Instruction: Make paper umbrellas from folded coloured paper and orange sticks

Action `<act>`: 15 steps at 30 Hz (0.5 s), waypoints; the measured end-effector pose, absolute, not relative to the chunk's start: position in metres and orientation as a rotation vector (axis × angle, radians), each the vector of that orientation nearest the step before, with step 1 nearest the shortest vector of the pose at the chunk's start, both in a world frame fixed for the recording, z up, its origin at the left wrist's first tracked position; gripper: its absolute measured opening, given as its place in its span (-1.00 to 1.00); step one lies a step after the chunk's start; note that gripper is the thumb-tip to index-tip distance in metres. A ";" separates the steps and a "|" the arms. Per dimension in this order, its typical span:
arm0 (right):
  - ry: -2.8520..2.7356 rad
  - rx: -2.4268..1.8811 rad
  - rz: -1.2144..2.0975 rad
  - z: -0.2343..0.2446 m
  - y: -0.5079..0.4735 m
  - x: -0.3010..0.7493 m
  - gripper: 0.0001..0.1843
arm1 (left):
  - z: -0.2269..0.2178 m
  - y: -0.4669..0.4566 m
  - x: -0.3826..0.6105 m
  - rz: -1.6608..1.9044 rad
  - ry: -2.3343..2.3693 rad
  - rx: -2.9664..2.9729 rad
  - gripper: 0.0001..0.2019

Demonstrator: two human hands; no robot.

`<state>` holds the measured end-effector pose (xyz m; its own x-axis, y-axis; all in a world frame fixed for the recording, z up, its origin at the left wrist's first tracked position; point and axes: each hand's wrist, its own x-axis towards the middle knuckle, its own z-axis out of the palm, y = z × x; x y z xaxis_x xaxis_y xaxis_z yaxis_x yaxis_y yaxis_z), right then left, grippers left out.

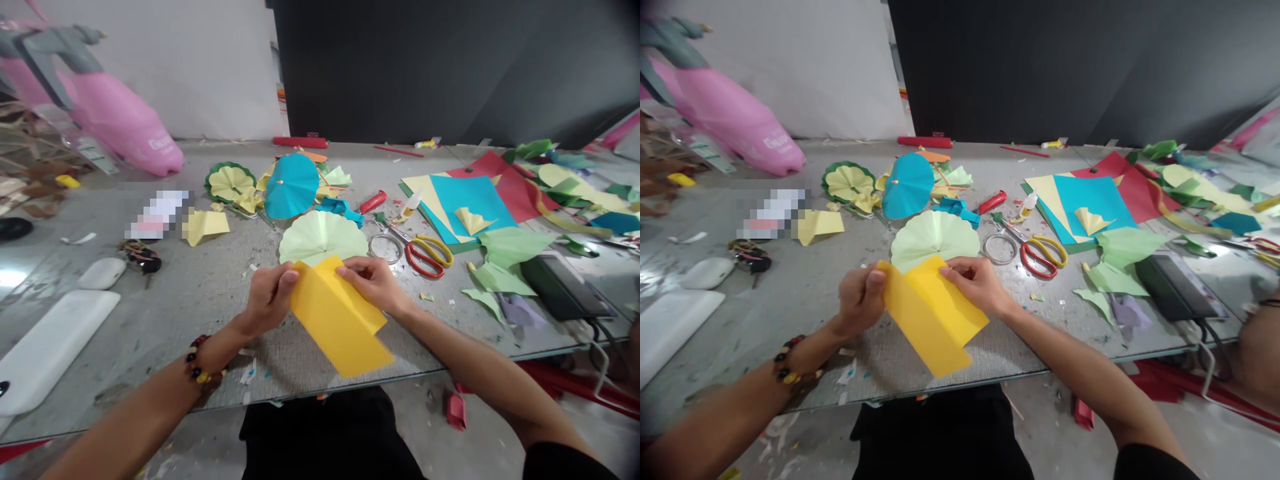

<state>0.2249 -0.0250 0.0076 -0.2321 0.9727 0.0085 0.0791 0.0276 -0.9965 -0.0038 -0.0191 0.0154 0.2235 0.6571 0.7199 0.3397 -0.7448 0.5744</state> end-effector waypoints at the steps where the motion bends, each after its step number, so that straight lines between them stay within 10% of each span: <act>1: -1.463 -1.138 1.317 0.007 -0.026 0.224 -0.68 | 0.016 -0.020 -0.003 1.514 0.939 2.214 -0.51; 15: -1.626 -1.099 1.073 0.010 -0.034 0.220 -0.74 | 0.017 -0.019 0.005 1.204 0.922 2.300 -0.85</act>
